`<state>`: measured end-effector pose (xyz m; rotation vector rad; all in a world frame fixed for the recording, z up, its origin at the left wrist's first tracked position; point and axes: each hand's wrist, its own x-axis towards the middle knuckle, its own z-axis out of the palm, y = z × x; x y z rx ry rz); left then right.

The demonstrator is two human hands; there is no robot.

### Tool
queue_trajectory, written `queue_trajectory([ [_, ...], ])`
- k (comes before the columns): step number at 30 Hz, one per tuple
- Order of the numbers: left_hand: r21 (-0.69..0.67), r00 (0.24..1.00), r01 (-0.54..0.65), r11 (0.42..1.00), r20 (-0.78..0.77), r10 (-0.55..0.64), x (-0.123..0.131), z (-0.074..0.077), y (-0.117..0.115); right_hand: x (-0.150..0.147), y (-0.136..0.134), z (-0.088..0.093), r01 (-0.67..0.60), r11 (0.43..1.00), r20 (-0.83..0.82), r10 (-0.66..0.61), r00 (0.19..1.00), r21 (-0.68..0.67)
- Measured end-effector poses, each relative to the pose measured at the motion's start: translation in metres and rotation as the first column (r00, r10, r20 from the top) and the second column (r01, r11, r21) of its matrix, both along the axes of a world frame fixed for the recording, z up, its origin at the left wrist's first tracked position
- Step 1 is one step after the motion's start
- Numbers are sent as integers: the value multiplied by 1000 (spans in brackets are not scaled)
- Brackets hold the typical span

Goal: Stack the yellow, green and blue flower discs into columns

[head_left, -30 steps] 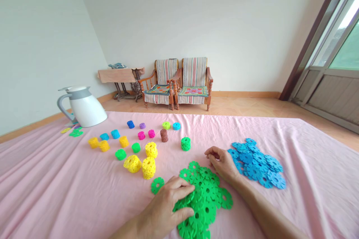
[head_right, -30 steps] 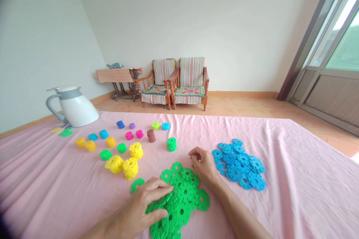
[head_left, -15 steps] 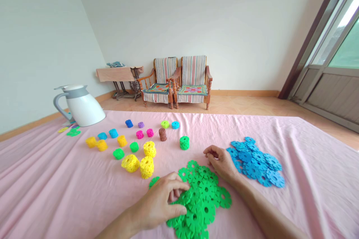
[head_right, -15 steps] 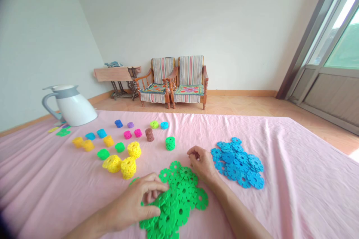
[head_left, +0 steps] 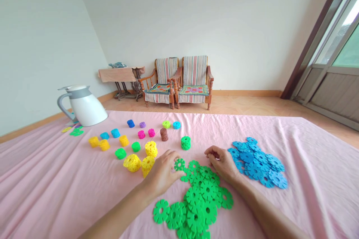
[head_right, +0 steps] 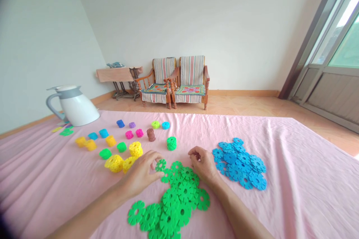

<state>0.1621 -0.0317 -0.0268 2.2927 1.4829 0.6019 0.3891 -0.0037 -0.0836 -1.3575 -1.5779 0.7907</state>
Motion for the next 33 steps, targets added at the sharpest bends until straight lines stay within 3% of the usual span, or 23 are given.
queue_trajectory([
  [4, 16, 999, -21, 1000, -46, 22, 0, -16, 20, 1, 0, 1, -6, 1000, 11, 6, 1000, -3],
  [8, 16, 998, -38, 999, -55, 39, -1, -24, 25, 1, -1, 2, -7, 1000, 20, 8, 1000, -1],
  [13, 12, 998, -40, 999, -54, 41, -3, -18, 17, 1, 0, 0, 0, 1000, 20, 0, 1000, 7],
  [21, -132, 991, 135, 982, -6, -137, 2, -4, -9, 2, 1, -2, 2, 1000, 38, -3, 999, 10],
  [33, -165, 992, 127, 978, 43, -122, 5, -6, -9, 0, 0, 0, 15, 1000, 52, -15, 999, 10],
])
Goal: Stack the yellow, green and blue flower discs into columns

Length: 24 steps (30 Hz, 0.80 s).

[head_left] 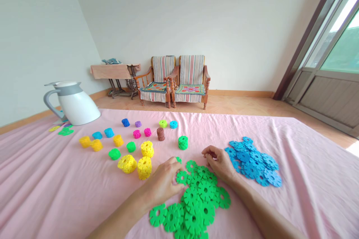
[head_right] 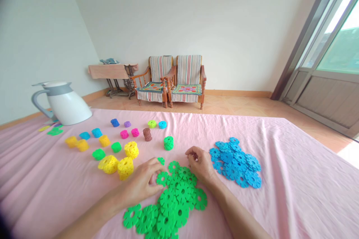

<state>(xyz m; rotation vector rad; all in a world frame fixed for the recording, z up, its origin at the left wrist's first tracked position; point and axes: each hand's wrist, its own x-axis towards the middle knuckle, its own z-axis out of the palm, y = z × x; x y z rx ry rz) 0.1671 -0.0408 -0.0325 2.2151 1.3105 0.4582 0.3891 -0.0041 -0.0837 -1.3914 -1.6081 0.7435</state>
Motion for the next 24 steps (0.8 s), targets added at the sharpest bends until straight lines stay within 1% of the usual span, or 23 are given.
queue_trajectory([
  [4, 37, 998, 9, 999, -65, -6, 3, 2, -4, 0, -1, -1, -14, 1000, -17, 14, 1000, -10],
  [8, 118, 985, -33, 992, -163, 52, 7, -1, -9, 0, -1, -2, -15, 1000, -24, 15, 1000, -4],
  [12, 178, 973, -57, 982, -211, 95, 4, -5, -9, 0, 0, -2, -14, 1000, -22, 14, 1000, 4],
  [18, 259, 969, -114, 959, -184, 165, -2, -4, 6, 0, 1, -2, -22, 1000, -20, 22, 1000, -1],
  [21, 293, 955, -134, 947, -216, 202, 0, -5, 16, 0, 1, -3, -18, 1000, -17, 18, 1000, 4],
  [24, 298, 943, -148, 943, -244, 225, 2, -8, 23, 1, 1, -4, -15, 1000, -10, 15, 1000, 10],
])
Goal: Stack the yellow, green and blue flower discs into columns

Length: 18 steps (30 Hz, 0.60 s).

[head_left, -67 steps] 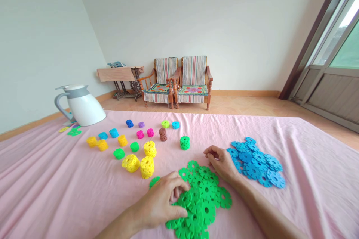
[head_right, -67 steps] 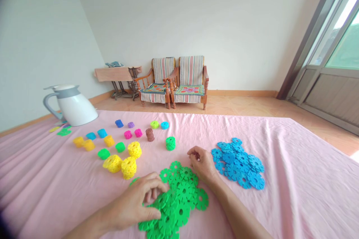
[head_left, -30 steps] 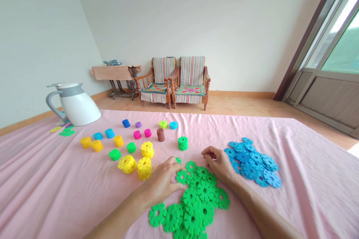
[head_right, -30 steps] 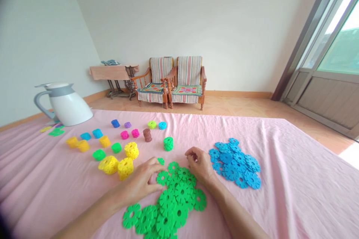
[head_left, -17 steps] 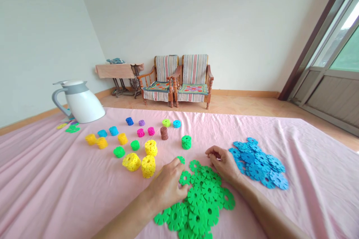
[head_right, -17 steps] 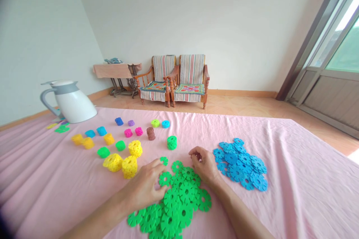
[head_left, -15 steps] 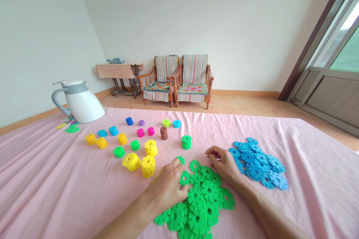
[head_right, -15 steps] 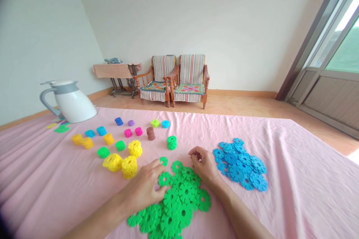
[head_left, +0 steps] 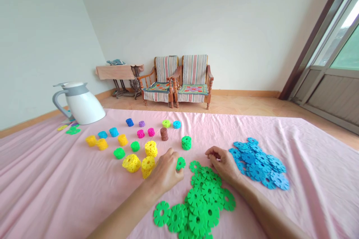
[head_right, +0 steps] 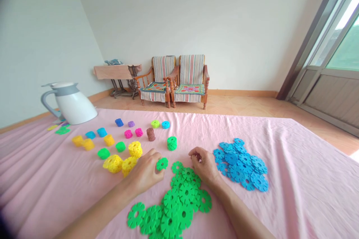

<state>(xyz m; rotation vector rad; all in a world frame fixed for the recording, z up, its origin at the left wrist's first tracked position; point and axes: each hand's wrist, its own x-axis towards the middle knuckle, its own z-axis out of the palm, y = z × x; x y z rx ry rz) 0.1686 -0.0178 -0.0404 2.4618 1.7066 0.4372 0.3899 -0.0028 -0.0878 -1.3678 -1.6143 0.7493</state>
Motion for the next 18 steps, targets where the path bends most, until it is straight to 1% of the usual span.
queue_trajectory([
  [5, -7, 1000, -6, 1000, -8, 6, -1, -5, 6, 0, 0, -2, -5, 1000, 7, 6, 1000, -6],
  [12, -22, 1000, 21, 1000, -8, -21, 0, -6, 8, 1, 1, -2, 3, 1000, 21, -3, 1000, 1],
  [15, -22, 1000, 24, 999, -1, -24, -1, -4, 7, 1, 1, -3, 3, 1000, 15, -3, 1000, -7],
  [18, -5, 999, 44, 999, 27, -44, -2, 1, 2, 1, 1, -3, 4, 1000, 16, -4, 1000, -4],
])
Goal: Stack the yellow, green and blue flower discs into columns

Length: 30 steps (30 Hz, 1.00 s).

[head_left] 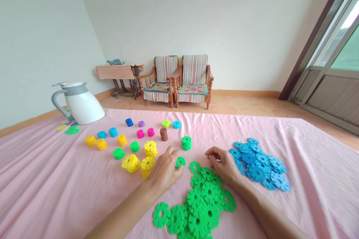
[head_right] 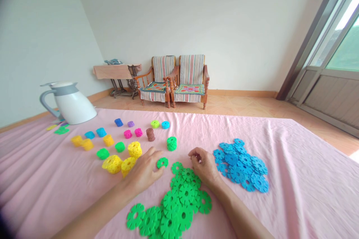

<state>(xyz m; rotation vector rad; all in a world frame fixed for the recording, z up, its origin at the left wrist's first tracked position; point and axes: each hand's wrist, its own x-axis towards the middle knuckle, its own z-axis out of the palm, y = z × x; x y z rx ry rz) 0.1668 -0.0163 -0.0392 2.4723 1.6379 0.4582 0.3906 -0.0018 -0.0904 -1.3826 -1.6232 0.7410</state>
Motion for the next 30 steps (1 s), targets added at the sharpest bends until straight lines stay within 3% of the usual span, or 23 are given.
queue_trajectory([
  [5, -94, 974, 219, 971, 83, -211, 10, 12, -9, 0, 1, 0, -6, 1000, 5, 6, 1000, 5],
  [8, -110, 939, 341, 934, -12, -344, 20, 14, -6, 0, 1, 1, -4, 1000, 16, 4, 1000, 15],
  [12, -114, 901, 404, 907, -118, -417, 32, 15, 5, 0, 0, 2, 0, 999, 34, -1, 999, 33],
  [21, -117, 898, 390, 913, -169, -405, 40, 19, 11, 0, -1, 5, 7, 999, 33, -8, 999, 32],
  [30, -46, 970, 214, 976, -106, -218, -1, 23, 14, 0, 1, 2, 6, 1000, 36, -7, 999, 22],
])
